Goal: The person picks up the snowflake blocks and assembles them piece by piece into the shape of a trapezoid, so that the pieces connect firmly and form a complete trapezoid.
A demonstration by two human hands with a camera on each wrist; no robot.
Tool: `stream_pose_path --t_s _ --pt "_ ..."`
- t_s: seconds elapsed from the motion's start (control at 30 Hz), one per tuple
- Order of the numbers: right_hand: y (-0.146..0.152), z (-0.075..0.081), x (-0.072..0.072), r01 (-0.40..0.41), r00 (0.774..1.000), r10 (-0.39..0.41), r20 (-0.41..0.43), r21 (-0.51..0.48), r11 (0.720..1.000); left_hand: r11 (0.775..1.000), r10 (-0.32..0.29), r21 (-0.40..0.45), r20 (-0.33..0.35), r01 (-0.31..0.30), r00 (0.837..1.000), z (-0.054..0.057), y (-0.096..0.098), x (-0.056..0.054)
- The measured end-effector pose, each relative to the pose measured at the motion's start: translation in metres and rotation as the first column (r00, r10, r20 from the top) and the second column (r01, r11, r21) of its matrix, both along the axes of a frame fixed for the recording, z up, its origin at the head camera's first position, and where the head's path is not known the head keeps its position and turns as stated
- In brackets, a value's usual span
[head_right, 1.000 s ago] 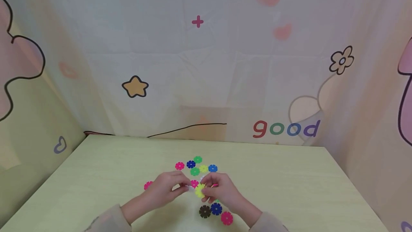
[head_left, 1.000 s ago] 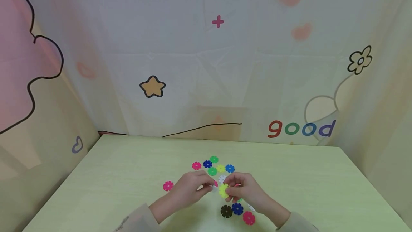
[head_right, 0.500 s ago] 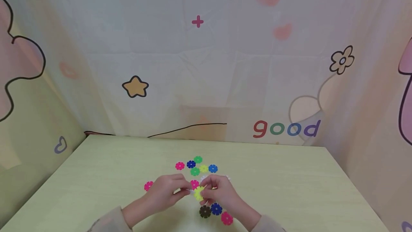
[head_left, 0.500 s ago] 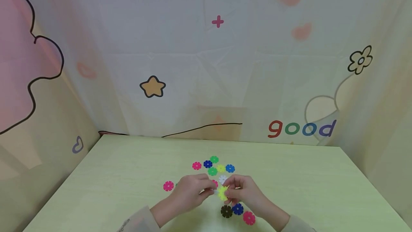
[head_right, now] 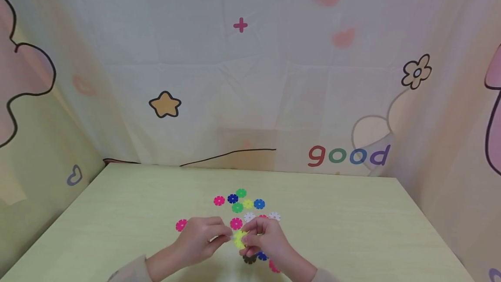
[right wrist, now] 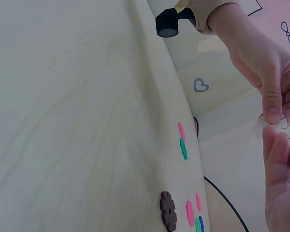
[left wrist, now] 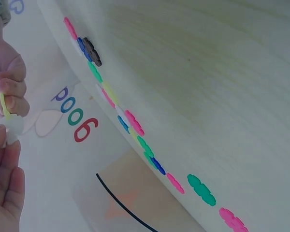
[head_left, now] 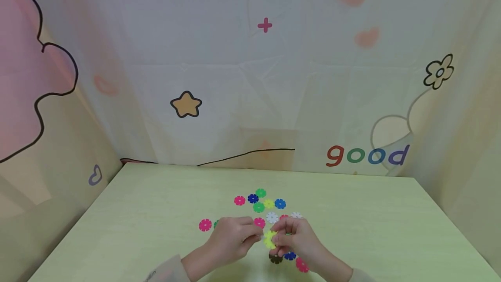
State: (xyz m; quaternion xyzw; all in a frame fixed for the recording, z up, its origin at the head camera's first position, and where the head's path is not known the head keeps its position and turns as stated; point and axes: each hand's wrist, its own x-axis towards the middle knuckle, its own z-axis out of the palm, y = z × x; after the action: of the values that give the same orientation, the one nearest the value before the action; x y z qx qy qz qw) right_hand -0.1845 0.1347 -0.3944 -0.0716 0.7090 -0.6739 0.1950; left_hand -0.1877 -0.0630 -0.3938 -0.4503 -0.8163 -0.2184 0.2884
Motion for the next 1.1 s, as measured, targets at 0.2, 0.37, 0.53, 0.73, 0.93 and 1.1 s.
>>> stream_pose_path --t_s 0.2,0.37,0.53,0.73,0.93,1.1 --pt "-0.001 -0.001 0.004 -0.021 1.000 0.022 0.021 -0.060 0.998 1.000 -0.013 0.023 0.023 0.013 1.000 0.001 0.000 0.004" --pt "0.000 0.000 0.002 -0.023 1.000 0.023 0.011 -0.046 0.999 1.000 0.004 0.012 0.037 -0.004 0.999 0.002 0.001 0.005" --pt "0.002 0.005 0.000 -0.007 1.000 0.007 0.011 0.013 1.000 0.996 0.069 -0.066 0.104 -0.063 0.992 0.008 0.001 0.005" --pt "0.002 0.008 0.003 0.000 1.000 -0.001 0.015 0.022 1.000 0.990 0.093 -0.118 0.181 -0.073 0.979 0.006 0.001 0.006" --pt "0.000 0.007 0.004 -0.009 0.999 0.009 0.032 0.005 1.000 0.994 0.075 -0.093 0.151 -0.061 0.986 -0.002 0.003 0.005" --pt "0.005 0.007 0.000 -0.025 1.000 0.025 0.005 0.081 0.996 0.992 0.079 -0.108 0.179 -0.061 0.981 -0.002 0.003 0.004"
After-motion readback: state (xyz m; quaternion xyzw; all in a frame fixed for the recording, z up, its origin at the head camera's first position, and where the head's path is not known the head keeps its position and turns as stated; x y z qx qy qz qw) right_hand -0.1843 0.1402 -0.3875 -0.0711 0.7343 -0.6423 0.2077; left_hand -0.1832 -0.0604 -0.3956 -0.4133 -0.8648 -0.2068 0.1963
